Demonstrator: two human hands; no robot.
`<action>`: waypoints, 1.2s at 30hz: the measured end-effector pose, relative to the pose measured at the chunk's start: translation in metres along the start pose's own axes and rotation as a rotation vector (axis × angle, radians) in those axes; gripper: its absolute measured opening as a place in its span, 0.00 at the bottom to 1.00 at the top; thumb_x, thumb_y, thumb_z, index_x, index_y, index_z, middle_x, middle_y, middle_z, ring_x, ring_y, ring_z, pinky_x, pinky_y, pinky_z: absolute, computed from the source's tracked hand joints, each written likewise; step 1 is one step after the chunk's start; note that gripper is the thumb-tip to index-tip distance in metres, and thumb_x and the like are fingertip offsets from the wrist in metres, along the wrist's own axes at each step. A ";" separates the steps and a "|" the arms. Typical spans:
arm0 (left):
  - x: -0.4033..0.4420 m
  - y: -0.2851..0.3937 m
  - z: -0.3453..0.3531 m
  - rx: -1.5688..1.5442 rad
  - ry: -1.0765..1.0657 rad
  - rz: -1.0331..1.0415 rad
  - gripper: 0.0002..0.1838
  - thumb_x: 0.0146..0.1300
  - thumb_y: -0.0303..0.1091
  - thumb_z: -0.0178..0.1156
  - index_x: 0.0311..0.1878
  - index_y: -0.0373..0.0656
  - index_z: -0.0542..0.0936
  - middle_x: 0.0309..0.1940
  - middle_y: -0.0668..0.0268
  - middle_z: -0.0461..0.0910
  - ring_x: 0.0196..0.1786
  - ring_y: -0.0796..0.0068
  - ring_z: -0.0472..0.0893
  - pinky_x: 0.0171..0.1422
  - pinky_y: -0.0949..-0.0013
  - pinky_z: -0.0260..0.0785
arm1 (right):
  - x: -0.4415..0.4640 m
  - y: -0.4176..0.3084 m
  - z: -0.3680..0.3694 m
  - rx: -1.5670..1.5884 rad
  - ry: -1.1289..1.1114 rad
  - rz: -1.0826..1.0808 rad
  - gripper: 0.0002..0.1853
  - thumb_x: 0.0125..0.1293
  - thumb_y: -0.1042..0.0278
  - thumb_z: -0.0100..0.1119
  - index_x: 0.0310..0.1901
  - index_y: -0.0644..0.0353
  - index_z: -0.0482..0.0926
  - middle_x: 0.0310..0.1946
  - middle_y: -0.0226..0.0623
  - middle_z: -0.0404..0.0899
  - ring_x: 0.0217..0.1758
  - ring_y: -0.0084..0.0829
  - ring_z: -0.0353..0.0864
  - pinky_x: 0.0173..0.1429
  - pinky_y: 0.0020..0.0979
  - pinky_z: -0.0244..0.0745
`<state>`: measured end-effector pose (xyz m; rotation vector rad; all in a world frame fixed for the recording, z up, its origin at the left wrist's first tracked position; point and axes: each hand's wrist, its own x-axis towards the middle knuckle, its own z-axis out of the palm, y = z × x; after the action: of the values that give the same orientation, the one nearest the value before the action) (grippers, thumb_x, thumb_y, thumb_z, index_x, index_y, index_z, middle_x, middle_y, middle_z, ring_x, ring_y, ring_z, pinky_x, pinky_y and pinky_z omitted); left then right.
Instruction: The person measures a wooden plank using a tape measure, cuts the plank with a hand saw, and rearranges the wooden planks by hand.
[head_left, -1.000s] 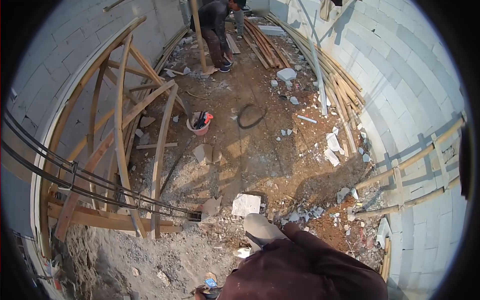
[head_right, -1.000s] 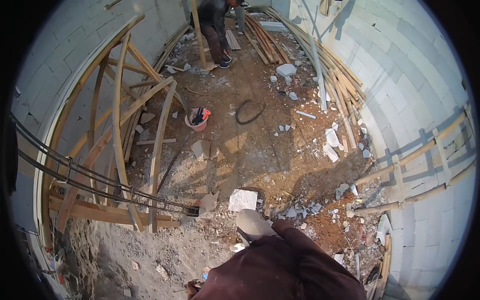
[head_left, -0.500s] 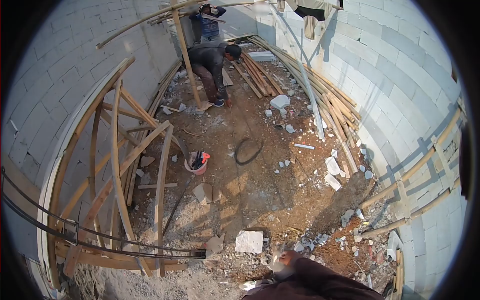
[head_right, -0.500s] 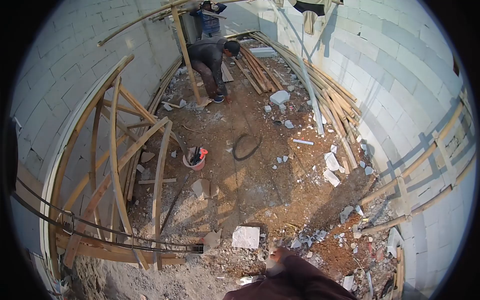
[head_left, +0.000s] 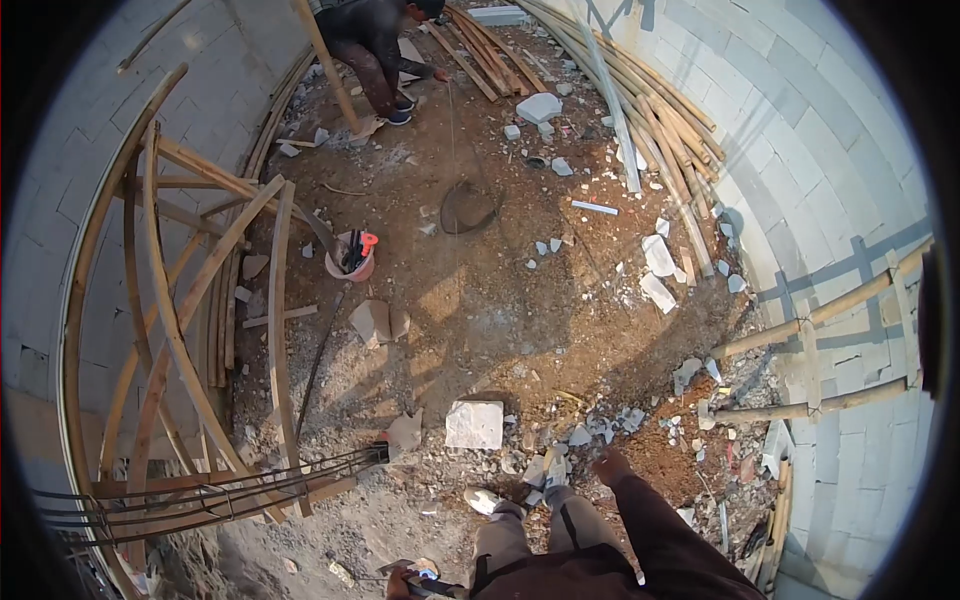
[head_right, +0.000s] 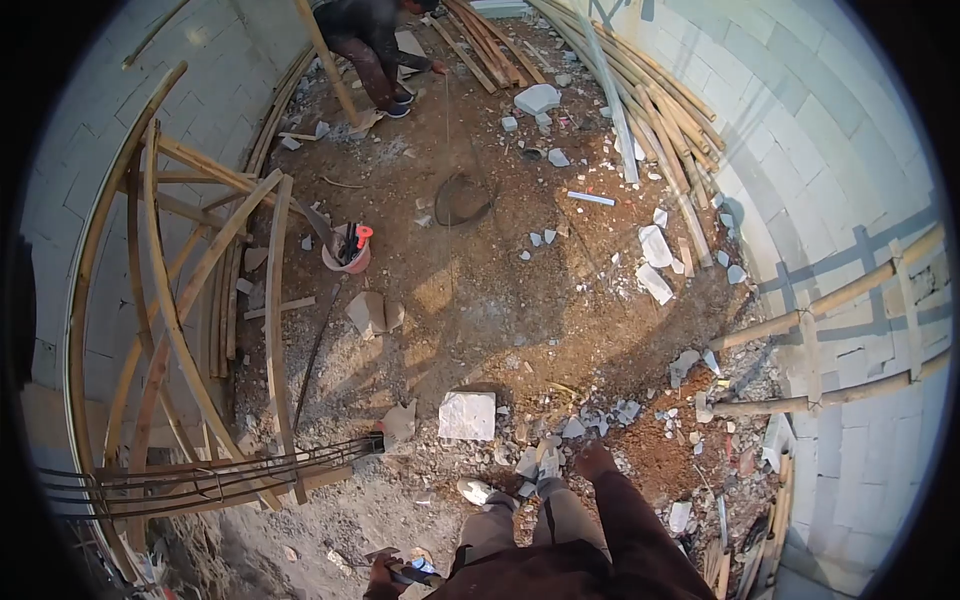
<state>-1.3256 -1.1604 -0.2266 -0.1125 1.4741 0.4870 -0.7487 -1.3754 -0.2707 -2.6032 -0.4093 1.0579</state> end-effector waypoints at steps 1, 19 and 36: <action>-0.001 0.004 0.017 0.088 0.094 0.001 0.06 0.63 0.36 0.57 0.36 0.45 0.74 0.25 0.66 0.75 0.30 0.64 0.77 0.44 0.49 0.78 | -0.006 0.014 0.003 -0.014 -0.018 -0.013 0.21 0.60 0.52 0.69 0.46 0.61 0.85 0.42 0.49 0.88 0.47 0.49 0.87 0.55 0.45 0.80; 0.008 0.049 0.121 0.123 -0.047 0.080 0.09 0.66 0.36 0.55 0.31 0.46 0.71 0.26 0.65 0.73 0.32 0.61 0.76 0.49 0.45 0.77 | -0.053 -0.087 -0.041 -0.171 -0.141 -0.185 0.15 0.64 0.55 0.63 0.44 0.57 0.88 0.47 0.48 0.87 0.54 0.50 0.85 0.60 0.46 0.79; 0.079 0.089 -0.023 0.928 -0.128 0.329 0.17 0.68 0.45 0.53 0.42 0.41 0.80 0.36 0.59 0.83 0.39 0.57 0.82 0.50 0.53 0.78 | -0.107 -0.070 0.025 0.066 -0.135 0.024 0.18 0.61 0.50 0.65 0.41 0.56 0.90 0.38 0.47 0.89 0.49 0.50 0.87 0.57 0.46 0.80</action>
<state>-1.3792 -1.0694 -0.2860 0.8860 1.4667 0.0283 -0.8505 -1.3466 -0.1945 -2.4937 -0.3673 1.2380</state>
